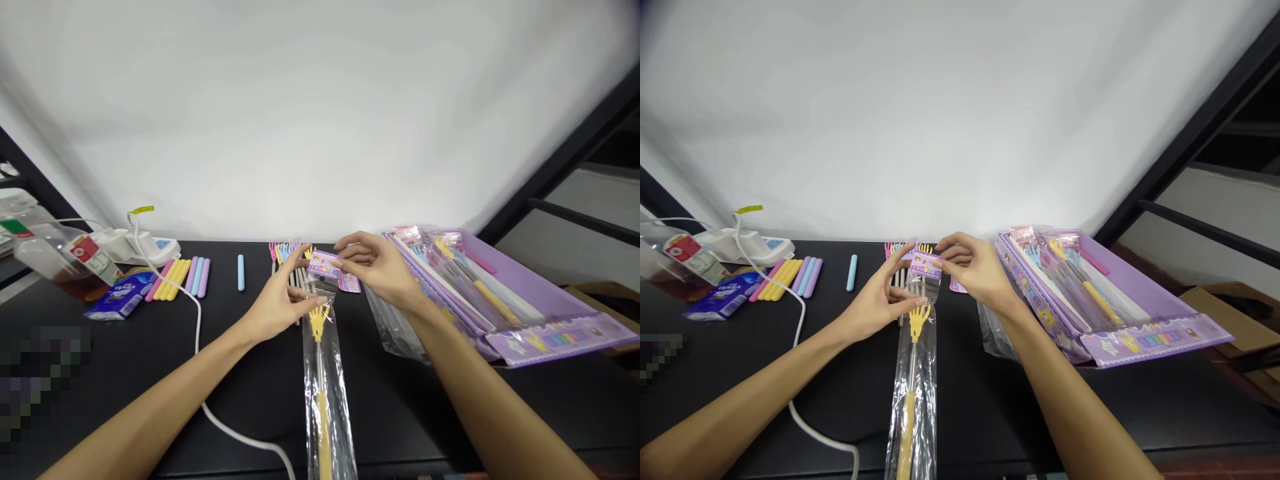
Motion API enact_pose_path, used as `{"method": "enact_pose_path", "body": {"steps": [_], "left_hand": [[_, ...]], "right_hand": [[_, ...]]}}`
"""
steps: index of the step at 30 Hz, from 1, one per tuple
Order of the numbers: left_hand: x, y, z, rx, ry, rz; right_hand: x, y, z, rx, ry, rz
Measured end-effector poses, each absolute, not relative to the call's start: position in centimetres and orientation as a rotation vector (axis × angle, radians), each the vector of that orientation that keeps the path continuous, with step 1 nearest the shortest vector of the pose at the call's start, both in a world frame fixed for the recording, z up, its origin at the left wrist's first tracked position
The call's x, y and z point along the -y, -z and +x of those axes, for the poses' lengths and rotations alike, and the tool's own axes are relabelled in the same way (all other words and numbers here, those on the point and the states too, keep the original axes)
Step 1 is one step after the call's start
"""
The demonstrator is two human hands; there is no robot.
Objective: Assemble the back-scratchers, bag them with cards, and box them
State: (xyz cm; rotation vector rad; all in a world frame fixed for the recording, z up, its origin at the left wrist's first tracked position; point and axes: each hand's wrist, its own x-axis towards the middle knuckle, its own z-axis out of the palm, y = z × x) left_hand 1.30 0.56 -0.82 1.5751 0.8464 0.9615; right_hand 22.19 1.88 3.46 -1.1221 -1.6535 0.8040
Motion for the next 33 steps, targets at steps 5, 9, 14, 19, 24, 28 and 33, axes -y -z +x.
{"method": "enact_pose_path", "body": {"steps": [5,9,14,19,24,28,33], "left_hand": [[-0.4,0.9,1.5,-0.812,-0.949,1.545],[-0.5,1.2,1.7,-0.812,-0.963,1.554],[-0.5,1.0,1.6,-0.821,-0.969,1.582],[-0.5,1.0,1.7,-0.817,-0.973,1.609],[-0.3,1.0,1.8,-0.814,-0.974,1.616],[-0.1,0.9,1.9,-0.813,-0.967,1.63],[-0.1,0.9,2.0,-0.826,-0.964,1.625]], "right_hand": [[-1.9,-3.3,22.7,1.626,-0.842,-1.058],[-1.6,-3.3,22.6,1.658,-0.939,-1.014],[-1.5,-3.1,22.0,1.677,-0.879,-1.068],[-1.3,-3.4,21.9,1.706,-0.88,-1.058],[-1.3,-3.6,21.8,1.728,-0.925,-1.036],[-1.4,-3.3,21.3,1.735,-0.876,-0.992],[-1.4,-3.6,21.2,1.895,-0.853,-1.015]]}}
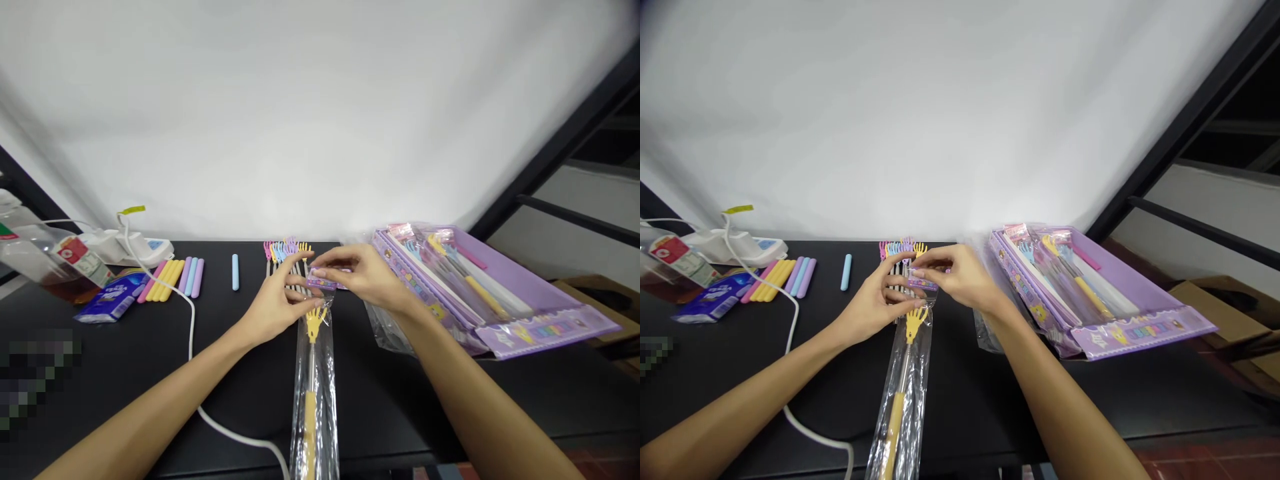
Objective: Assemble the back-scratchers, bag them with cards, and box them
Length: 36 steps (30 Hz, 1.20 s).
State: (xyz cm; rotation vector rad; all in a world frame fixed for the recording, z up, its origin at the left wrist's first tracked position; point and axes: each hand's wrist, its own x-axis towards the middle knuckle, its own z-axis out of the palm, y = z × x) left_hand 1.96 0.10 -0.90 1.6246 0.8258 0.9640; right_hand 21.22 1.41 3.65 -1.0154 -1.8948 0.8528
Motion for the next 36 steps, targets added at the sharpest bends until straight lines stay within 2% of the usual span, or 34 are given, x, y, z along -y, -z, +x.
{"method": "enact_pose_path", "body": {"steps": [13,26,32,36], "left_hand": [[-0.3,0.7,1.8,-0.856,-1.022,1.579],[-0.5,0.4,1.6,-0.88,-1.064,1.551],[-0.8,0.8,1.6,-0.868,-1.116,1.541],[-1.2,0.8,1.7,-0.896,-1.28,1.473]], "right_hand": [[-1.8,-3.9,22.0,1.818,-0.982,-1.135],[-1.2,-3.6,21.9,1.764,-1.082,-1.019],[-1.5,-2.7,22.0,1.653,-0.962,-1.089],[-0.6,-3.1,22.4,1.684,-1.15,-1.267]]}}
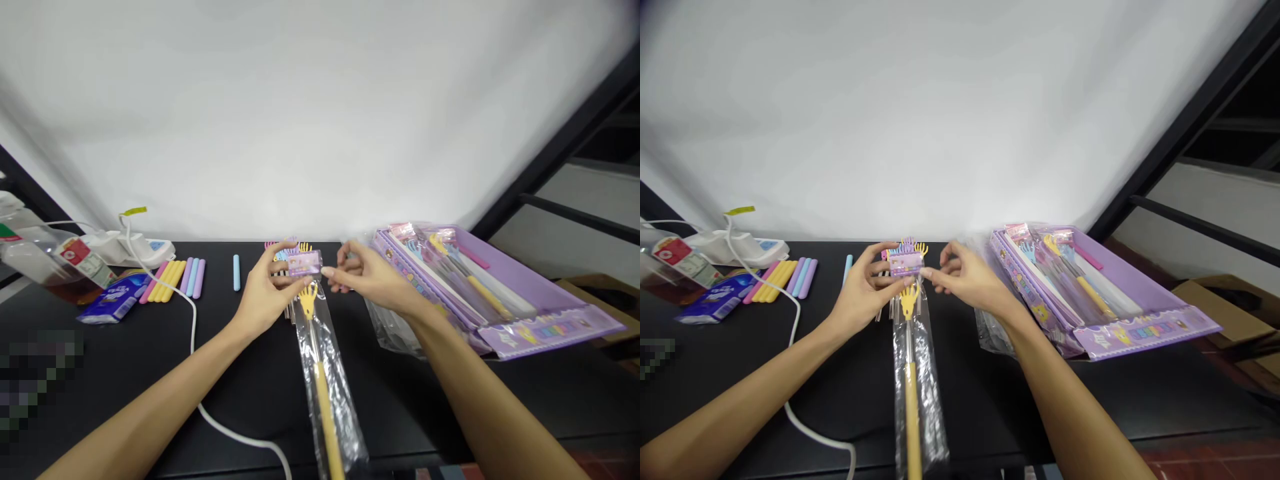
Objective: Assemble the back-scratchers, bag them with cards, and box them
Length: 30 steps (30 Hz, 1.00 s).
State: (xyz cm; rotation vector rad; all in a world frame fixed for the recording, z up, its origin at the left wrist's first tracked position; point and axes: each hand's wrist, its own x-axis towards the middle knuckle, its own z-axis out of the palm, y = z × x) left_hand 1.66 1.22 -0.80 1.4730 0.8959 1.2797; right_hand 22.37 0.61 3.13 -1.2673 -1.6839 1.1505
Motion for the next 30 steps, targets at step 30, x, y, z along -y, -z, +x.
{"method": "enact_pose_path", "body": {"steps": [30], "left_hand": [[-2.9,0.1,21.7,-0.673,-0.885,2.419]], "right_hand": [[-1.0,-1.5,41.7,1.689,-0.204,-1.956]]}}
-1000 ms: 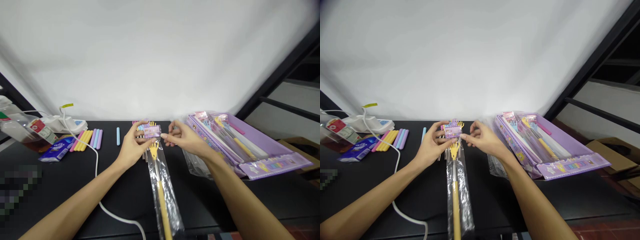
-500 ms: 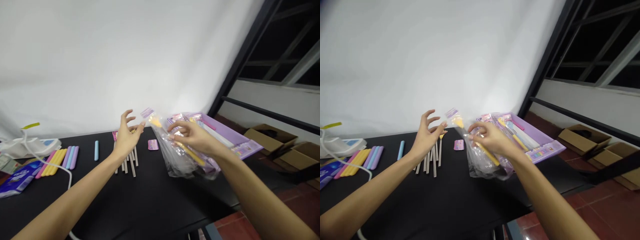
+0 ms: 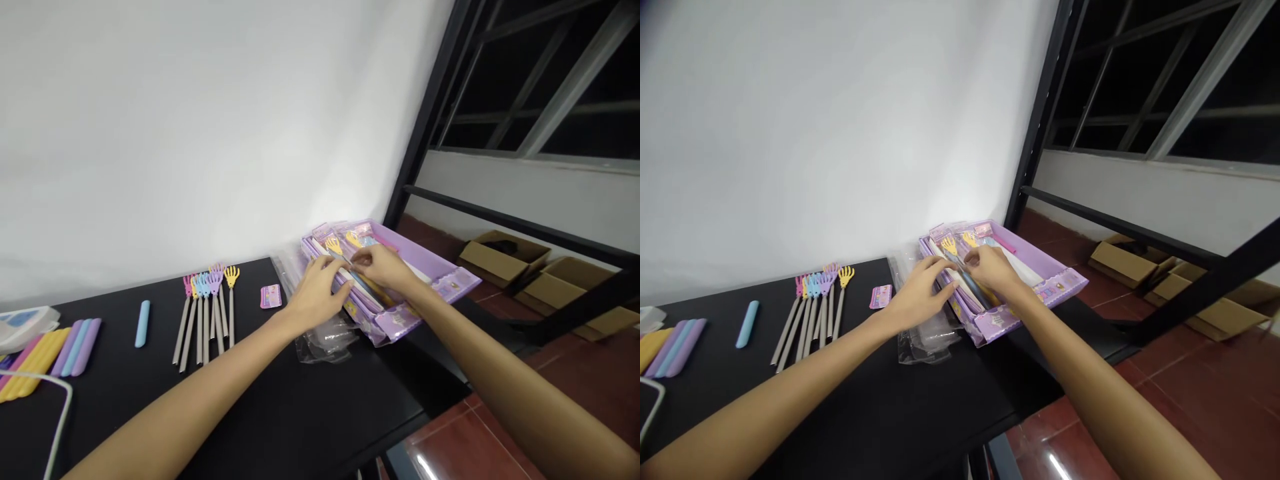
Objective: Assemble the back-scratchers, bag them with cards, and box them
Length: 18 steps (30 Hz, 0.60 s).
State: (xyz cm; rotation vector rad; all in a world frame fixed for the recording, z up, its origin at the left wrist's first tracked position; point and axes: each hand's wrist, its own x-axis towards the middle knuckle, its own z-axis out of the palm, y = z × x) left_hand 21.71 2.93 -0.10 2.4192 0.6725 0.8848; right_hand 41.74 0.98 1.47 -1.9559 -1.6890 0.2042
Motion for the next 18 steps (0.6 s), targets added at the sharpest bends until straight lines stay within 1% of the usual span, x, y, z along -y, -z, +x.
{"method": "enact_pose_path", "body": {"steps": [4,6,8,10,13,15,18], "left_hand": [[-3.3,0.1,21.1,-0.68,-0.913,2.429],[-3.8,-0.2,20.0,-0.71,-0.916,2.443],[-4.6,-0.8,18.1,-0.77,-0.909,2.447],[-5.6,-1.7,15.5,-0.866,-0.905,2.433],[-6.8,-3.0,10.4,-1.077,-0.918,2.356],[-7.1,-3.6,6.9,-1.239,-0.927,2.296],[-7.0,-3.3,2.1,-1.414,-0.915,2.274]], "right_hand": [[-0.1,-1.8,40.5,1.735,0.046,-2.078],[0.0,-2.9,39.4,1.746,0.214,-2.014],[-0.2,-4.5,37.6,1.749,0.29,-1.877],[-0.4,-6.1,35.2,1.755,0.202,-1.752],[-1.1,-7.7,30.8,1.746,-0.072,-1.619],[-1.9,-7.8,27.8,1.724,-0.218,-1.549],[-3.2,-6.2,23.5,1.775,-0.406,-1.516]]}}
